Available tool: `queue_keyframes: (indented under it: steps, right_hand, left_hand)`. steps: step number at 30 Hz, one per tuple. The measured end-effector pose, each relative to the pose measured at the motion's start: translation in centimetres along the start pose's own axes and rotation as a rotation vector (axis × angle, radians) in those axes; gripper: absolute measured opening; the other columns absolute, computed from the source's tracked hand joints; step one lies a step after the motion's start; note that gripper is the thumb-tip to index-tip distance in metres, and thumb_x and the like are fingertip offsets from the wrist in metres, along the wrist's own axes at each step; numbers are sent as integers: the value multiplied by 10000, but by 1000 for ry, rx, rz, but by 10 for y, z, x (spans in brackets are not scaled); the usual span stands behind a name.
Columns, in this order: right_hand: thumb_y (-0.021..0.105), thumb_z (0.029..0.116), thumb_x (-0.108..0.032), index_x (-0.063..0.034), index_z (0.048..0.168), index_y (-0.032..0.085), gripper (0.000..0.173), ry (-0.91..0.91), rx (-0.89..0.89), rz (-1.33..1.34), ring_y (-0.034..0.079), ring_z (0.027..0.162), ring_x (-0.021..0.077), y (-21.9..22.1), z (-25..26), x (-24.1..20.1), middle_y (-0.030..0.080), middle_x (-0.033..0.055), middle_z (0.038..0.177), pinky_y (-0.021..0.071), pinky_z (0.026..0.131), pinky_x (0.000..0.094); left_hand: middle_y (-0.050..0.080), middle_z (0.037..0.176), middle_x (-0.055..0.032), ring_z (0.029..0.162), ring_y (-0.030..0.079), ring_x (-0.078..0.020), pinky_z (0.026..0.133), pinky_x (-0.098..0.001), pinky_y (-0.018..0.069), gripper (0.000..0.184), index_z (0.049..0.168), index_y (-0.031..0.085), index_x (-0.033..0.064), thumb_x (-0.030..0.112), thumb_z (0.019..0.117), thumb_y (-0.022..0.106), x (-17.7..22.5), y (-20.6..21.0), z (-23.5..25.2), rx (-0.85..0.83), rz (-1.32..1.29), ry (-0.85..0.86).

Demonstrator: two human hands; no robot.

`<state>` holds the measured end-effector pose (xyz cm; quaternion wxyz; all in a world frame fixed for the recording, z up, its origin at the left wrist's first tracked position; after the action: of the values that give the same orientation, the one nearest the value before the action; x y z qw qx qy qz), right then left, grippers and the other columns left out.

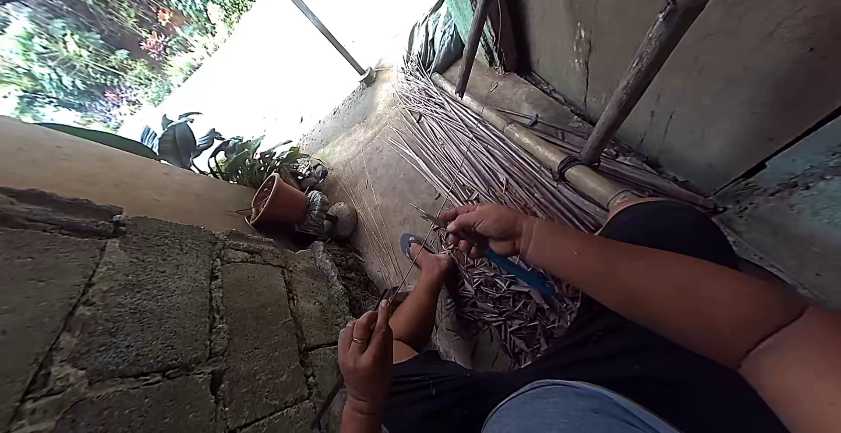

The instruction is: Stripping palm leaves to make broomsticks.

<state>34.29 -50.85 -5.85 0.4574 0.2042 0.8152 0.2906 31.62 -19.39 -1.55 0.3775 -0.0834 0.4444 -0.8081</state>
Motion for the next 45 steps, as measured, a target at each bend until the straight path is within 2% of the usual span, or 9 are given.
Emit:
queue_keyframes:
  steps: [4, 10, 15, 19, 22, 28, 33, 39, 45]
  right_hand:
    - [498, 1058, -93, -66, 1285, 567, 239, -30, 50, 32, 570, 537, 86, -7, 1, -13, 609, 40, 763, 480, 475, 200]
    - [507, 1053, -165, -120, 1326, 566, 283, -330, 313, 282, 540, 512, 85, -46, 4, -58, 603, 34, 767, 463, 451, 208]
    - [463, 1083, -139, -136, 1440, 525, 362, -242, 7, -9, 581, 556, 108, -10, 2, -19, 639, 67, 810, 505, 510, 235]
    - [520, 1047, -108, -95, 1422, 549, 377, -150, -239, -255, 599, 579, 117, 25, -3, 26, 657, 58, 830, 531, 549, 265]
    - [537, 1037, -93, -80, 1382, 583, 348, -132, -230, -251, 607, 554, 117, 28, -4, 32, 666, 62, 795, 533, 526, 256]
    - [526, 1062, -107, -76, 1380, 578, 324, -212, 1, -65, 602, 562, 117, 3, 1, -6, 660, 75, 806, 514, 512, 229]
    - [528, 1048, -110, -97, 1396, 570, 351, -144, -198, -165, 590, 552, 114, 22, -6, 19, 649, 59, 810, 522, 518, 248]
    - [529, 1057, -107, -81, 1385, 573, 332, -175, -16, -60, 598, 554, 115, 1, 2, -5, 652, 67, 792, 508, 497, 227]
    - [552, 1035, -97, -91, 1397, 580, 363, -68, -189, -212, 599, 549, 122, 28, -7, 30, 655, 62, 798, 520, 503, 251]
  left_hand:
    - [693, 956, -66, 817, 616, -186, 745, -307, 493, 204, 1113, 784, 128, 147, 971, 638, -10, 0, 0, 27, 9, 50]
    - [709, 941, -70, 885, 649, -175, 808, -266, 519, 196, 1061, 805, 116, 155, 963, 639, -16, -4, -1, 26, -10, -26]
    - [712, 992, -85, 979, 663, -154, 902, -245, 534, 222, 1086, 802, 104, 134, 965, 619, -2, 7, 12, -58, -194, -197]
    - [702, 1046, -72, 916, 679, -72, 802, -196, 577, 226, 1105, 789, 94, 115, 954, 623, 14, 15, 31, -151, -385, -348]
    - [692, 1036, -71, 861, 671, -45, 753, -176, 576, 230, 1101, 785, 81, 91, 944, 617, 21, 15, 38, -170, -430, -360]
    - [683, 1056, -39, 817, 675, -44, 666, -181, 590, 230, 1121, 772, 102, 113, 954, 615, 19, 11, 40, -294, -630, -490]
    - [704, 999, -22, 836, 679, -98, 705, -231, 594, 233, 1123, 771, 93, 106, 956, 609, 24, 16, 48, -326, -802, -574]
    - [699, 1021, -39, 836, 687, -86, 696, -212, 602, 225, 1104, 773, 84, 91, 939, 620, 21, 14, 42, -307, -777, -574]
    - [688, 1002, -26, 782, 668, -69, 652, -210, 589, 237, 1113, 773, 101, 97, 938, 614, 25, 18, 44, -309, -734, -570]
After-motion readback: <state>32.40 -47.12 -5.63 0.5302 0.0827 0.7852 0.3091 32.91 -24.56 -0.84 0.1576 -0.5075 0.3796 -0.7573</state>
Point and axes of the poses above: each hand's wrist, its own z-axis towards the middle knuckle, its own y-axis out of the palm, x = y × z, the point moved 3 cm from there along z, towards the middle knuckle
